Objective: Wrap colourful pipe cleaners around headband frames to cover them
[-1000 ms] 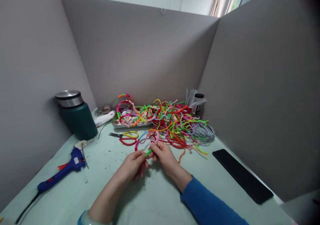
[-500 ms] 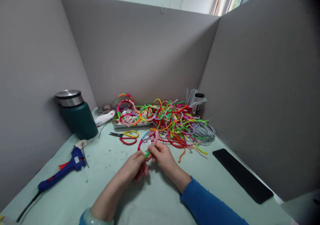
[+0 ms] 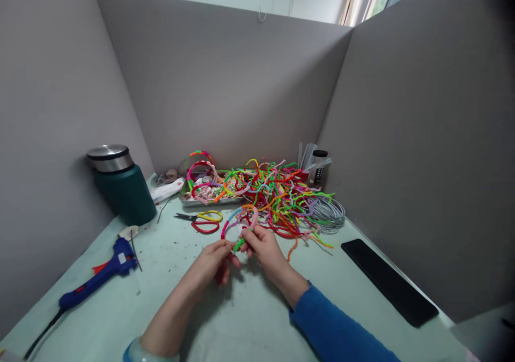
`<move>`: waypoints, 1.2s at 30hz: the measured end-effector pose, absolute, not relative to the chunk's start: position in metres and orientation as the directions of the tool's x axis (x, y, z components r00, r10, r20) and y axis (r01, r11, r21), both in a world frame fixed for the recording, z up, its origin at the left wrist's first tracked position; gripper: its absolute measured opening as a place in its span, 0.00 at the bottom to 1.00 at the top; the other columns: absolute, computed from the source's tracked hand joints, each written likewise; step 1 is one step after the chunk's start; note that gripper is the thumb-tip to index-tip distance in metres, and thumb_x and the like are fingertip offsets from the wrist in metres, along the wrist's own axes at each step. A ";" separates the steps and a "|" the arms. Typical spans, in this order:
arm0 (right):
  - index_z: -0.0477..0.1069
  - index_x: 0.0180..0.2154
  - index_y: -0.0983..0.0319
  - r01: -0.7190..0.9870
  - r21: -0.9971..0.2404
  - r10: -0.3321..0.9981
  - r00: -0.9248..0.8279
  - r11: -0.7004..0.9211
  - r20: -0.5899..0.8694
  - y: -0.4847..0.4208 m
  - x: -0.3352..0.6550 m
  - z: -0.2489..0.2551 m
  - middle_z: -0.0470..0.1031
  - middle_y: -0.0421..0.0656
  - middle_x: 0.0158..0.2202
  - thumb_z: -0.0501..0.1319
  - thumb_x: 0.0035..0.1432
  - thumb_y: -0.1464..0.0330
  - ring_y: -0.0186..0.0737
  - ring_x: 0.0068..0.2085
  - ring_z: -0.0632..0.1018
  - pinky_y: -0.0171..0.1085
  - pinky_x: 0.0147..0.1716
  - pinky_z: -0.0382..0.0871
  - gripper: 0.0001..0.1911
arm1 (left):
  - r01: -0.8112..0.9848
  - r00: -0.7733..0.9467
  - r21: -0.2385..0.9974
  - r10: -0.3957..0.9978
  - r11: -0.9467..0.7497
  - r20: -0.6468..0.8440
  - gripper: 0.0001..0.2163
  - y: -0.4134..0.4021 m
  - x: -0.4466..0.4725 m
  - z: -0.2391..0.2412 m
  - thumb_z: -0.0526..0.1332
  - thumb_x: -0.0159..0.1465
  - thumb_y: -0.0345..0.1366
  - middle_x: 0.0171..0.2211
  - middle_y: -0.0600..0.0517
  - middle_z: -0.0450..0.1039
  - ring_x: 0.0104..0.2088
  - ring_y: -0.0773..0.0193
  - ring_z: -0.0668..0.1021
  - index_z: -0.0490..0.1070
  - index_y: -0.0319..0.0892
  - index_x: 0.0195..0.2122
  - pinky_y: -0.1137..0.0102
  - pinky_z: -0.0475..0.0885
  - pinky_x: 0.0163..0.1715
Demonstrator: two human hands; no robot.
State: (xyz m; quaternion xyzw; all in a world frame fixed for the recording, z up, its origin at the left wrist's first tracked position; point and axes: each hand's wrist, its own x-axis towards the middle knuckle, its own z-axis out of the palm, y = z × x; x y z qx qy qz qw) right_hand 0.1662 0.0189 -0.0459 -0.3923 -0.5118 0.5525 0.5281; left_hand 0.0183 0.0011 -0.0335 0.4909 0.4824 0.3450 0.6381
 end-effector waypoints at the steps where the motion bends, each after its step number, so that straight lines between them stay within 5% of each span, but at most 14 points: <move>1: 0.67 0.26 0.65 -0.185 -0.980 0.985 -0.138 0.077 0.103 0.019 0.166 -0.046 0.70 0.38 0.19 0.60 0.54 0.58 0.27 0.17 0.64 0.28 0.17 0.54 0.16 | 0.038 0.304 0.965 0.917 0.258 -0.257 0.14 0.000 0.019 -0.032 0.54 0.57 0.47 0.27 0.52 0.74 0.10 0.74 0.66 0.64 0.40 0.34 0.78 0.56 0.08; 12: 0.65 0.24 0.64 -0.135 -0.984 0.983 -0.121 0.119 0.135 0.016 0.163 -0.046 0.70 0.38 0.17 0.59 0.54 0.58 0.27 0.16 0.63 0.28 0.15 0.53 0.16 | 0.140 0.336 0.974 0.917 0.178 -0.216 0.14 -0.004 0.020 -0.031 0.58 0.55 0.48 0.17 0.57 0.68 0.09 0.75 0.62 0.61 0.41 0.26 0.78 0.54 0.08; 27: 0.67 0.26 0.65 -0.191 -0.978 0.988 -0.112 0.080 0.102 0.018 0.163 -0.048 0.70 0.38 0.18 0.60 0.54 0.59 0.26 0.16 0.63 0.27 0.16 0.53 0.15 | 0.191 0.305 0.977 0.940 0.095 -0.151 0.12 -0.001 0.020 -0.033 0.57 0.56 0.45 0.23 0.54 0.71 0.11 0.75 0.65 0.64 0.40 0.29 0.78 0.57 0.10; 36: 0.67 0.29 0.64 -0.201 -0.974 0.976 -0.164 0.109 0.143 0.019 0.166 -0.048 0.69 0.38 0.20 0.59 0.55 0.58 0.27 0.18 0.65 0.28 0.17 0.55 0.15 | -0.013 0.351 0.969 0.908 0.248 -0.228 0.14 -0.005 0.019 -0.030 0.58 0.57 0.47 0.24 0.52 0.74 0.10 0.74 0.66 0.63 0.40 0.29 0.78 0.60 0.09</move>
